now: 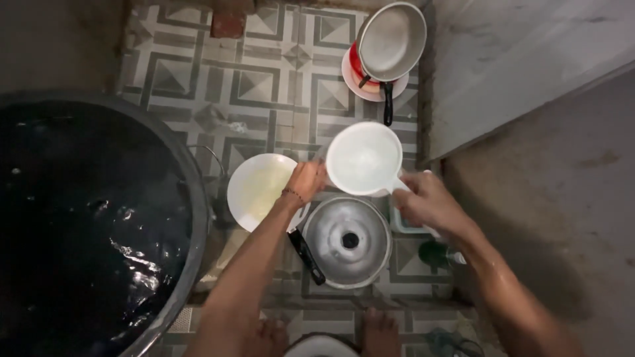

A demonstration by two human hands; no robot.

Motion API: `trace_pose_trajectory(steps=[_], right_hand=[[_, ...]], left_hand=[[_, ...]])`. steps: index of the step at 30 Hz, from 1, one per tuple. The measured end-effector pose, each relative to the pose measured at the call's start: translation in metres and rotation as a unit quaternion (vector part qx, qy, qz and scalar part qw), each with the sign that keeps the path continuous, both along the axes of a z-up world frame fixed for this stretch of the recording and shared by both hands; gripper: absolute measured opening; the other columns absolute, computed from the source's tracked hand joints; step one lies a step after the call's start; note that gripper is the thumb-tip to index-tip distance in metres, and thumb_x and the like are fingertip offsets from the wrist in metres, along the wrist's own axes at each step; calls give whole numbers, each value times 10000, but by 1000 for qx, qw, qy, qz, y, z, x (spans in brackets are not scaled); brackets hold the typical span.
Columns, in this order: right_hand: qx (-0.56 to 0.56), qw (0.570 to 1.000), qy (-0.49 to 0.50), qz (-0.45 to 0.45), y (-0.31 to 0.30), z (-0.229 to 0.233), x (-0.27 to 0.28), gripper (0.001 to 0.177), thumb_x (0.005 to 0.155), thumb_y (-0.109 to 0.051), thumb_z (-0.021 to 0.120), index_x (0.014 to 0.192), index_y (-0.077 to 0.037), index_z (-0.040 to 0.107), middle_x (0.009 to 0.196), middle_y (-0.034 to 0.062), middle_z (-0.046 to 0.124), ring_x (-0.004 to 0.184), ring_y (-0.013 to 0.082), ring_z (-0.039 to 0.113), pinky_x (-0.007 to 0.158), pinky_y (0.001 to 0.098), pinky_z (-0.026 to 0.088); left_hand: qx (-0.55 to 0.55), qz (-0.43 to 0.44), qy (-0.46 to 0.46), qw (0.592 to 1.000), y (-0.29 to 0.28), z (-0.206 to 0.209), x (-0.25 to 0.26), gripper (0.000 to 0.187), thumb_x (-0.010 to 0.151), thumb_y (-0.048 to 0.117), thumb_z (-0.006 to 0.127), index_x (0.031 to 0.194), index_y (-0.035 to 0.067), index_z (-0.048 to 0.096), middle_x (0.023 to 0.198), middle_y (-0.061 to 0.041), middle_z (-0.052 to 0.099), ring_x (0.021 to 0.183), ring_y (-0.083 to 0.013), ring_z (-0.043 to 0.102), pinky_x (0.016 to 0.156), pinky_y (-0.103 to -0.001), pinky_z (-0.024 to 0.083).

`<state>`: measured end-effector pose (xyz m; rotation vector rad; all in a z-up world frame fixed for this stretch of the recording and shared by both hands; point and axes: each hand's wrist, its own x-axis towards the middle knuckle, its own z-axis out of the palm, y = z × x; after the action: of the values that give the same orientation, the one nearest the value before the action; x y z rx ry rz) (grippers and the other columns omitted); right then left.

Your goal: Washing various dishes and kitchen items in a bathroom setting using a bucket of water and sponge.

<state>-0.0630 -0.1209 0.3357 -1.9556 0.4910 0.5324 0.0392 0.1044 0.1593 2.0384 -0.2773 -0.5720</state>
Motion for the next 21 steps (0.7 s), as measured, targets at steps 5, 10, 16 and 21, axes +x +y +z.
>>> trace_pose_trajectory(steps=[5,10,16,21], right_hand=[[-67,995,-31,70,-13,-21,-9,257,841,-177,590,752,56,653,583,48,557,503,130,499,450,342,395],[-174,976,-59,119,-5,-13,-9,275,788,-211,612,747,57,660,568,100,610,507,158,572,482,373,454],[-162,980,-27,109,-6,-20,-6,295,790,-230,614,781,59,676,578,117,623,501,195,591,477,418,470],[-201,972,-32,113,-4,-16,-2,336,805,-239,632,849,89,688,593,156,652,530,228,647,506,428,508]], left_hand=[[21,23,-112,993,-15,-62,2,188,1024,187,568,1079,8,584,945,-277,671,946,-490,638,843,-559,498],[-59,28,-144,987,-17,-83,-4,515,764,0,591,1239,-4,392,1207,-309,524,1098,-512,551,905,-537,476],[-39,9,-174,984,-7,-94,-6,458,765,-117,447,1211,-27,503,1239,-286,465,1137,-477,554,971,-476,499],[1,26,-158,987,2,-62,-6,180,980,223,676,998,59,746,954,-173,728,865,-366,694,788,-463,558]])
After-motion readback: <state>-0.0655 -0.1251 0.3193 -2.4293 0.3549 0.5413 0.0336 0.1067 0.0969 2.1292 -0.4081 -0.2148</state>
